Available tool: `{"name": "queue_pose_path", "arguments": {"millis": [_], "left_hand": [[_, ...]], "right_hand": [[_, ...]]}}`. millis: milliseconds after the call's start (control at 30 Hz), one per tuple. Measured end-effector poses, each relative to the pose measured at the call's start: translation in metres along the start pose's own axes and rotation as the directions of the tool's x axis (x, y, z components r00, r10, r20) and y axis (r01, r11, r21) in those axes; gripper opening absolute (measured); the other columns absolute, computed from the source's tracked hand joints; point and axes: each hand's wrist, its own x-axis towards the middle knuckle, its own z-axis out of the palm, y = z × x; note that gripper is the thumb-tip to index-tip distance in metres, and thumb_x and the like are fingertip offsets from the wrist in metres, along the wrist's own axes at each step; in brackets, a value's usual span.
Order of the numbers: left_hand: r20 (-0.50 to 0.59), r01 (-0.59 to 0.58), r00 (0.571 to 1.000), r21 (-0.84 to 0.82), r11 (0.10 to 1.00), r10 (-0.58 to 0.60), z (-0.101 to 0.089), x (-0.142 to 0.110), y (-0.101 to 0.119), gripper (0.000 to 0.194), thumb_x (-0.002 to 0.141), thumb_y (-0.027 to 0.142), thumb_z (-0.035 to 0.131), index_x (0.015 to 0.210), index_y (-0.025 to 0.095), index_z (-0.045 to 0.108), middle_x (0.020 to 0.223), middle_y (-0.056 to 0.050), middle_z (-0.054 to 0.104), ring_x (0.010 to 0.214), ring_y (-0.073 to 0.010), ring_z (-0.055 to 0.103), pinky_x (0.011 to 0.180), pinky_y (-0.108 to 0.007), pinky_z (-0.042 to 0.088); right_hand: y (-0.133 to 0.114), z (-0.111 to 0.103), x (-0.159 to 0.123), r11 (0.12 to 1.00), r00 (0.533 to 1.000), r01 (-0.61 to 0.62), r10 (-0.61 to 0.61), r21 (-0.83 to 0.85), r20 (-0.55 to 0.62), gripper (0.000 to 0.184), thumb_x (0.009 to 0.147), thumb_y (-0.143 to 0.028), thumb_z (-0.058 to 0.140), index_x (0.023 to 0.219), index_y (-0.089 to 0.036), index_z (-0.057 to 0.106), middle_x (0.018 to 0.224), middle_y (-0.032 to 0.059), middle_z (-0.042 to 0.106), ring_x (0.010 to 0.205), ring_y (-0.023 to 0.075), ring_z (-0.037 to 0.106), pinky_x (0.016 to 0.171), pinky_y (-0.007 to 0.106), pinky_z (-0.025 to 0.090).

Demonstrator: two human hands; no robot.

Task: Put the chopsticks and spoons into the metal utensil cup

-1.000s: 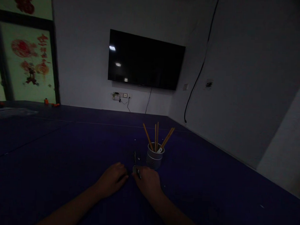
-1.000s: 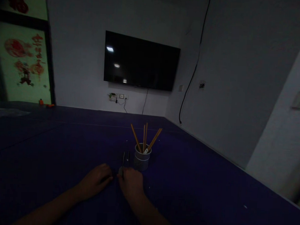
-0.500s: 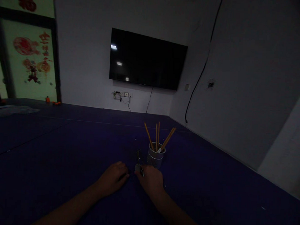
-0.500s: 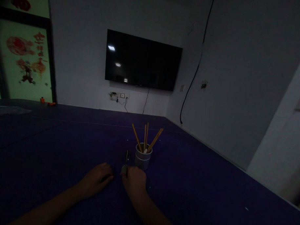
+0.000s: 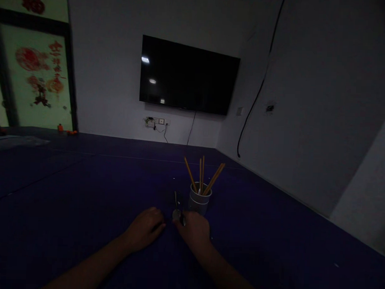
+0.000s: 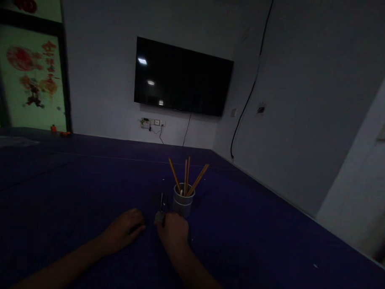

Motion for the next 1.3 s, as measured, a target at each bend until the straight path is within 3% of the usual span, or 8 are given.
{"name": "queue_pose_path", "arguments": {"millis": [367,667,833,967,1100,1167,1300], "left_hand": [[-0.009,-0.018,1.0,0.005,1.0,0.018,0.001,0.001,-0.001,0.017,0.088,0.022,0.042,0.077,0.019,0.054,0.079,-0.004,0.059,0.077,-0.0168,0.053,0.07,-0.03,0.041],[-0.009,0.0,1.0,0.014,1.0,0.0,0.0,0.0,-0.001,0.016,0.088,0.022,0.043,0.077,0.019,0.054,0.079,-0.004,0.06,0.077,-0.0166,0.053,0.07,-0.029,0.041],[-0.012,0.014,1.0,0.015,1.0,-0.014,-0.001,0.0,0.0,0.024,0.091,0.029,0.041,0.079,0.018,0.058,0.08,-0.005,0.062,0.077,-0.0173,0.055,0.072,-0.031,0.043],[-0.087,0.065,0.994,-0.026,0.998,-0.067,-0.002,-0.001,-0.002,0.037,0.094,0.042,0.033,0.11,0.019,0.058,0.097,-0.007,0.065,0.09,-0.0199,0.058,0.081,-0.035,0.046],[-0.218,0.092,0.969,-0.101,0.991,-0.112,-0.003,-0.005,-0.006,0.052,0.092,0.048,0.033,0.137,0.022,0.032,0.123,-0.009,0.057,0.11,-0.0213,0.054,0.092,-0.039,0.045],[-0.248,0.077,0.963,-0.13,0.989,-0.107,-0.003,-0.007,-0.006,0.051,0.091,0.049,0.035,0.135,0.023,0.035,0.121,-0.008,0.058,0.109,-0.021,0.055,0.09,-0.038,0.047],[-0.287,0.02,0.956,-0.125,0.992,-0.056,-0.001,-0.009,-0.003,0.035,0.091,0.046,0.037,0.107,0.02,0.054,0.099,-0.007,0.064,0.094,-0.0196,0.06,0.084,-0.035,0.049]], "right_hand": [[0.001,0.004,0.001,0.998,1.0,-0.019,0.02,0.064,-0.017,0.027,0.082,-0.043,0.057,0.093,-0.022,0.069,0.092,0.0079,0.071,0.085,0.0226,0.066,0.068,0.027,0.044],[0.001,0.005,0.004,0.987,0.999,-0.041,0.046,0.157,-0.023,0.024,0.088,-0.039,0.05,0.085,-0.023,0.068,0.084,0.0013,0.072,0.08,0.0173,0.066,0.06,0.024,0.039],[0.0,0.008,0.002,0.978,0.993,0.04,-0.015,0.206,-0.12,0.021,0.09,-0.034,0.05,0.081,-0.025,0.067,0.077,-0.0015,0.071,0.072,0.014,0.065,0.057,0.022,0.036],[-0.002,0.011,-0.003,0.954,0.937,0.243,-0.183,0.176,-0.299,0.021,0.09,-0.027,0.049,0.078,-0.022,0.064,0.076,-0.0002,0.069,0.069,0.0127,0.064,0.058,0.022,0.037],[-0.004,0.016,-0.007,0.881,0.838,0.471,-0.431,0.047,-0.334,0.016,0.086,-0.019,0.05,0.075,-0.021,0.061,0.073,0.0006,0.068,0.066,0.0141,0.064,0.056,0.023,0.037],[-0.004,0.018,-0.008,0.848,0.804,0.531,-0.503,0.002,-0.317,0.015,0.085,-0.016,0.05,0.076,-0.021,0.06,0.072,0.0004,0.067,0.065,0.0146,0.063,0.056,0.023,0.037],[-0.004,0.018,-0.008,0.819,0.779,0.574,-0.549,-0.009,-0.303,0.015,0.081,-0.014,0.049,0.073,-0.02,0.06,0.068,0.0006,0.066,0.061,0.0151,0.063,0.054,0.024,0.037]]}}
